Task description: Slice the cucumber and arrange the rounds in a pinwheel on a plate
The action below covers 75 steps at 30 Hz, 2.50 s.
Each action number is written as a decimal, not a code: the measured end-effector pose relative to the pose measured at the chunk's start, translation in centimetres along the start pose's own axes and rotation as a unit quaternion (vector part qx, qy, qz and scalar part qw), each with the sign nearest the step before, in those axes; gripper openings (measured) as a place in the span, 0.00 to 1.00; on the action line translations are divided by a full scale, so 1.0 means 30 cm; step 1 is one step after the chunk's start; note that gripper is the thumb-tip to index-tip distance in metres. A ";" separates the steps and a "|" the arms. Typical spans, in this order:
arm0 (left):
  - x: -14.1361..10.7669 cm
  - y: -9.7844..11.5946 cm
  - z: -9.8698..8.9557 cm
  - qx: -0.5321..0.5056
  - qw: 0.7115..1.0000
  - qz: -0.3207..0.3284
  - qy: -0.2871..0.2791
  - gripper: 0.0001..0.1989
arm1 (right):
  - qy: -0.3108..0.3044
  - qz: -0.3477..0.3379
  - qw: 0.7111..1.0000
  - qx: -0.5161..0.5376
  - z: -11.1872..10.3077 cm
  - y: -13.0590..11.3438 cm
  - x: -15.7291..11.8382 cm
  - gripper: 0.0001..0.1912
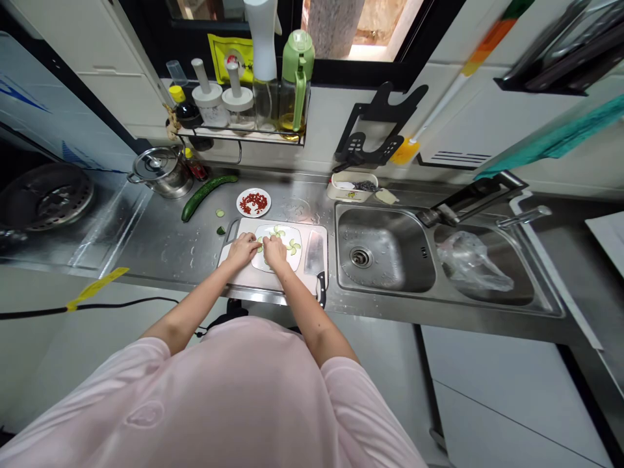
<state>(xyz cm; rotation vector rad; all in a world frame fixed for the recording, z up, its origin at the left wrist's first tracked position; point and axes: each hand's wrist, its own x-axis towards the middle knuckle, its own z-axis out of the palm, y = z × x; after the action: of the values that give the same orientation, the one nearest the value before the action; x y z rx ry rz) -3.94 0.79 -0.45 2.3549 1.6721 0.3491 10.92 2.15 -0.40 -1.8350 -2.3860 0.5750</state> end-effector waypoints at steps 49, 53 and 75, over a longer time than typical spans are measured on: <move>-0.104 0.146 0.071 -0.036 0.999 -0.014 0.031 0.10 | 0.042 0.010 0.999 -0.021 0.026 0.098 -0.284 0.15; -0.106 0.146 0.072 -0.040 0.999 -0.018 0.028 0.10 | 0.046 0.011 0.999 -0.013 0.027 0.107 -0.286 0.14; -0.096 0.149 0.073 -0.046 0.999 0.021 0.012 0.09 | 0.047 0.032 0.998 -0.010 0.018 0.124 -0.225 0.12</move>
<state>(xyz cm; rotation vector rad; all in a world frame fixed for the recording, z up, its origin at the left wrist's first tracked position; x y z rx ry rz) -0.18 -3.48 -1.26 2.3294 1.5847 0.4546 16.08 -3.57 -1.05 -1.9075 -2.2889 0.4608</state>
